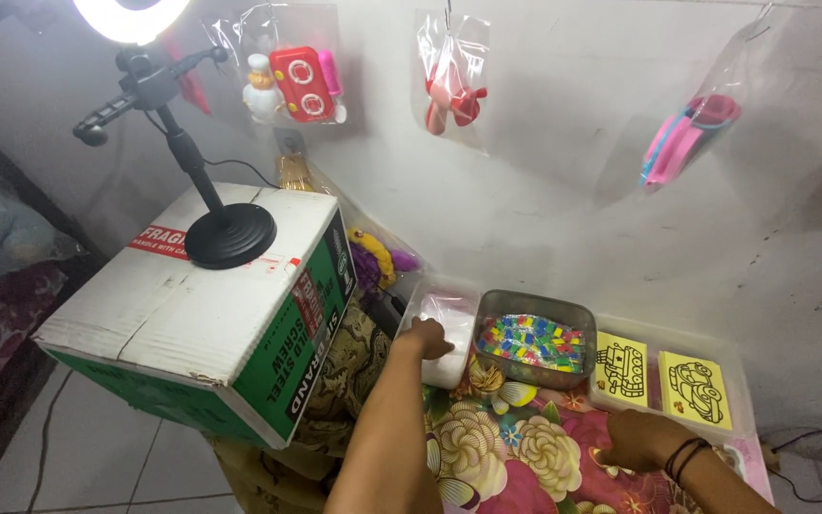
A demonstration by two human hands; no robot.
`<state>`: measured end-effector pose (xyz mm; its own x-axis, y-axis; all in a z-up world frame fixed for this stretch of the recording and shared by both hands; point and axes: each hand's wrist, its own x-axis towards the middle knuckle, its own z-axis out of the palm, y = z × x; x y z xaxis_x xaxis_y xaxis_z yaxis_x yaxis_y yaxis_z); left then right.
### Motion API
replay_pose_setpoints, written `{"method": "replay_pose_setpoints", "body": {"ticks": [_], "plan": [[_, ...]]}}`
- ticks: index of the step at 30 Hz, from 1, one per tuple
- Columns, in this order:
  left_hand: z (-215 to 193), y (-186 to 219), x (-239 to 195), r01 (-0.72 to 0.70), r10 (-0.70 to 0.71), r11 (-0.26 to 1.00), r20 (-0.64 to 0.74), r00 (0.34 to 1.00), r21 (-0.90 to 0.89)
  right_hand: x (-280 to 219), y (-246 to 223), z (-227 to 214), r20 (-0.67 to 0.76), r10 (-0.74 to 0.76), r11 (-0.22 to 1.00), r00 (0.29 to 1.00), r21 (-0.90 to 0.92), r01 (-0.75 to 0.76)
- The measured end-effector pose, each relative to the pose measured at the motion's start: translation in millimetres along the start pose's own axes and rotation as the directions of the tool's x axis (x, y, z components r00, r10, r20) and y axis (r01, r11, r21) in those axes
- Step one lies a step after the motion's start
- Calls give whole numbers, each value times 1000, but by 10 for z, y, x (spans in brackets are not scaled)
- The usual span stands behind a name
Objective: The person places small, colorful stickers onto yellow cards featuring a car outline. They then place the completed cards into clear plastic bags and arrange them on the floor.
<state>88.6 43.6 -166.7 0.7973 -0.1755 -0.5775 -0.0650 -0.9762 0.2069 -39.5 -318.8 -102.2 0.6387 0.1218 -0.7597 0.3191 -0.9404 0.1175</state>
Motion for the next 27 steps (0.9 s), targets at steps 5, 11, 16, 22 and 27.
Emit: {"method": "replay_pose_setpoints", "body": {"ticks": [5,11,16,22,27], "plan": [[-334,153,-461,-18,-23,978,-195,981,-206,-195,-36,-90,-7,7,1000,1000,-3,-7],[-593,303,-668,-193,174,981,-581,795,29,-106,73,-8,-60,16,1000,998,27,-15],[-780,522,-1081,-353,414,906,-656,630,234,-309,29,-85,-182,-149,942,972,272,195],[-664,969,-1419,-573,669,738,-498,552,356,-782,-337,-418,-358,-98,874,929,416,253],[-489,1362,-1726,-651,746,659,-226,626,376,-777,-286,-560,-440,63,574,896,750,328]]}}
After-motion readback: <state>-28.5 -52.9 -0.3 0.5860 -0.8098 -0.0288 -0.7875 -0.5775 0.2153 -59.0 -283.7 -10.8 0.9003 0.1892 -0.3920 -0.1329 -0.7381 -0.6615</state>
